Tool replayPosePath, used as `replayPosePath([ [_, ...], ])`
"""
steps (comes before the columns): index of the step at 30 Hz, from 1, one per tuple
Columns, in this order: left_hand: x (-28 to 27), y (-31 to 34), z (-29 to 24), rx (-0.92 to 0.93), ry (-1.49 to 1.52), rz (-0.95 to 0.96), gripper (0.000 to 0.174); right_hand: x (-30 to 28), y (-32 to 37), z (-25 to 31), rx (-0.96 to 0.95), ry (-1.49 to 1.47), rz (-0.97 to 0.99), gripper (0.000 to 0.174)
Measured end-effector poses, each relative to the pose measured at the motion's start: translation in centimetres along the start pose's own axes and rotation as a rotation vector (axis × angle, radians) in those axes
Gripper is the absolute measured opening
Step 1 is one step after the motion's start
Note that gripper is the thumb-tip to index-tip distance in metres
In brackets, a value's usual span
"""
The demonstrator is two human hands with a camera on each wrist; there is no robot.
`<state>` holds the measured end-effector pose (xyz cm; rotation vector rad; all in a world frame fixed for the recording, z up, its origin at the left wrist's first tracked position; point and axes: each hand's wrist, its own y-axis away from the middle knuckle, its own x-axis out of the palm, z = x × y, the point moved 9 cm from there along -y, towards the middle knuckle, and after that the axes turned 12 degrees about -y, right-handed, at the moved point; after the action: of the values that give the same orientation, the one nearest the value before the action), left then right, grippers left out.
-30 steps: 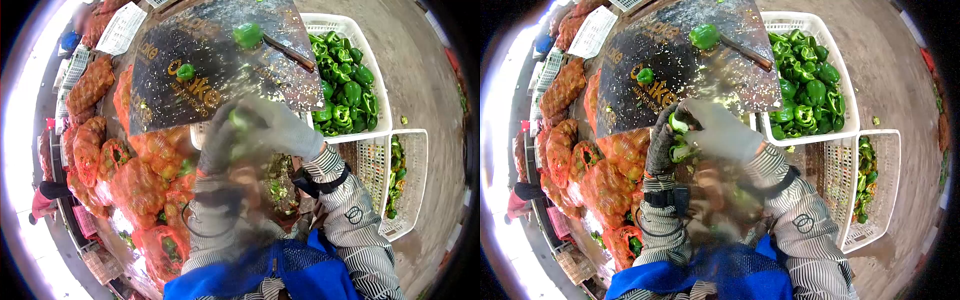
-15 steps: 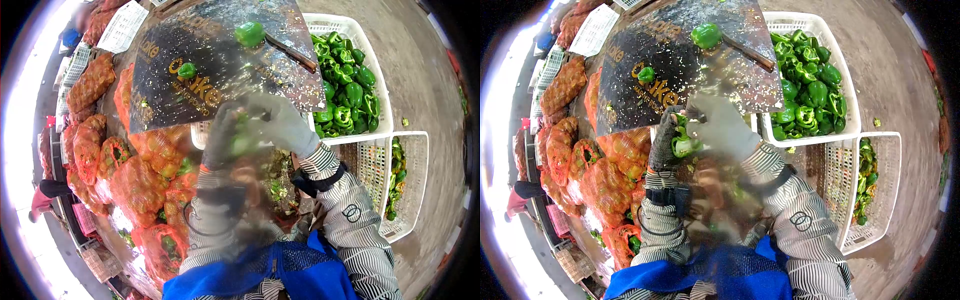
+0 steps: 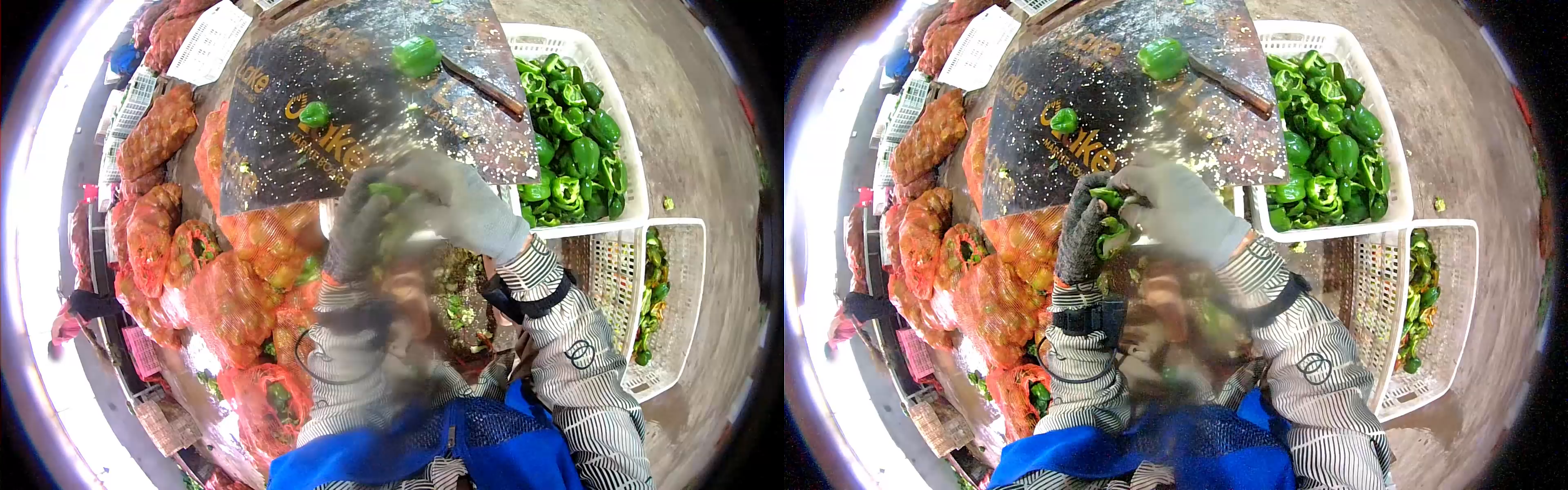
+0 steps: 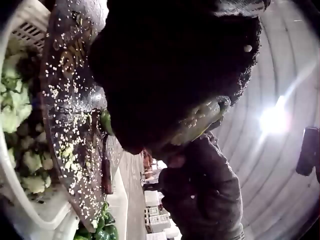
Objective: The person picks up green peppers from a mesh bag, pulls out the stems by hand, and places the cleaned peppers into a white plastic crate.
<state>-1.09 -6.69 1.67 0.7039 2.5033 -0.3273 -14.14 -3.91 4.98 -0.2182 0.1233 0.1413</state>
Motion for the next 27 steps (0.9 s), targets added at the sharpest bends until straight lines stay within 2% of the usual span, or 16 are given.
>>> replayPosePath([
  [1,0.1,0.2,0.3,0.000,0.001,0.001,0.039,0.0,0.0,0.1,0.001,0.000,-0.001,0.033],
  [3,0.7,0.6,1.5,-0.273,0.506,0.001,0.031,0.1,0.3,-0.3,0.085,-0.036,0.004,0.035],
  [4,0.3,0.5,1.2,-0.160,0.269,0.019,0.030,0.2,0.2,0.0,0.035,-0.019,0.047,0.034],
  [5,0.4,0.5,1.7,-0.165,0.269,0.020,0.030,0.1,0.3,0.4,0.039,-0.022,0.048,0.034],
  [7,-0.4,0.5,-1.9,0.312,-0.157,-0.083,0.035,0.6,0.8,0.0,0.245,-0.277,0.142,0.033],
  [8,0.4,0.8,1.3,-0.256,0.571,-0.017,0.038,0.5,0.7,0.2,0.152,-0.236,0.128,0.030],
  [11,1.3,1.2,1.8,-0.304,0.686,0.104,0.038,0.5,1.0,-0.1,0.230,-0.263,0.154,0.028],
  [13,1.9,1.2,2.9,-0.326,0.652,0.122,0.038,0.7,1.0,-0.2,0.194,-0.283,0.138,0.027],
  [15,1.7,0.9,2.8,-0.257,0.565,0.089,0.037,1.0,1.3,-1.1,0.313,-0.375,0.120,0.029],
  [16,1.0,0.4,-0.1,0.323,-0.189,-0.006,0.039,0.7,1.4,-0.8,0.294,-0.390,0.088,0.031],
  [17,1.1,0.1,-0.1,0.323,-0.187,-0.003,0.039,0.9,1.5,-1.1,0.296,-0.390,0.085,0.031],
  [19,1.5,-0.5,1.4,0.135,0.103,0.061,0.039,0.6,1.1,0.1,0.041,-0.223,0.009,0.030],
  [20,1.7,-0.1,1.0,0.180,-0.054,0.051,0.035,0.6,1.1,0.2,0.041,-0.222,0.008,0.030],
  [21,1.6,0.0,0.8,0.181,-0.054,0.052,0.035,0.7,1.2,-0.8,0.185,-0.246,0.000,0.028],
  [23,1.8,0.0,3.3,-0.165,0.412,0.095,0.034,1.0,1.6,-1.6,0.325,-0.268,-0.011,0.026],
  [27,0.7,0.0,1.0,0.097,0.147,-0.010,0.039,0.9,1.8,-0.3,0.366,-0.589,-0.048,0.021],
])
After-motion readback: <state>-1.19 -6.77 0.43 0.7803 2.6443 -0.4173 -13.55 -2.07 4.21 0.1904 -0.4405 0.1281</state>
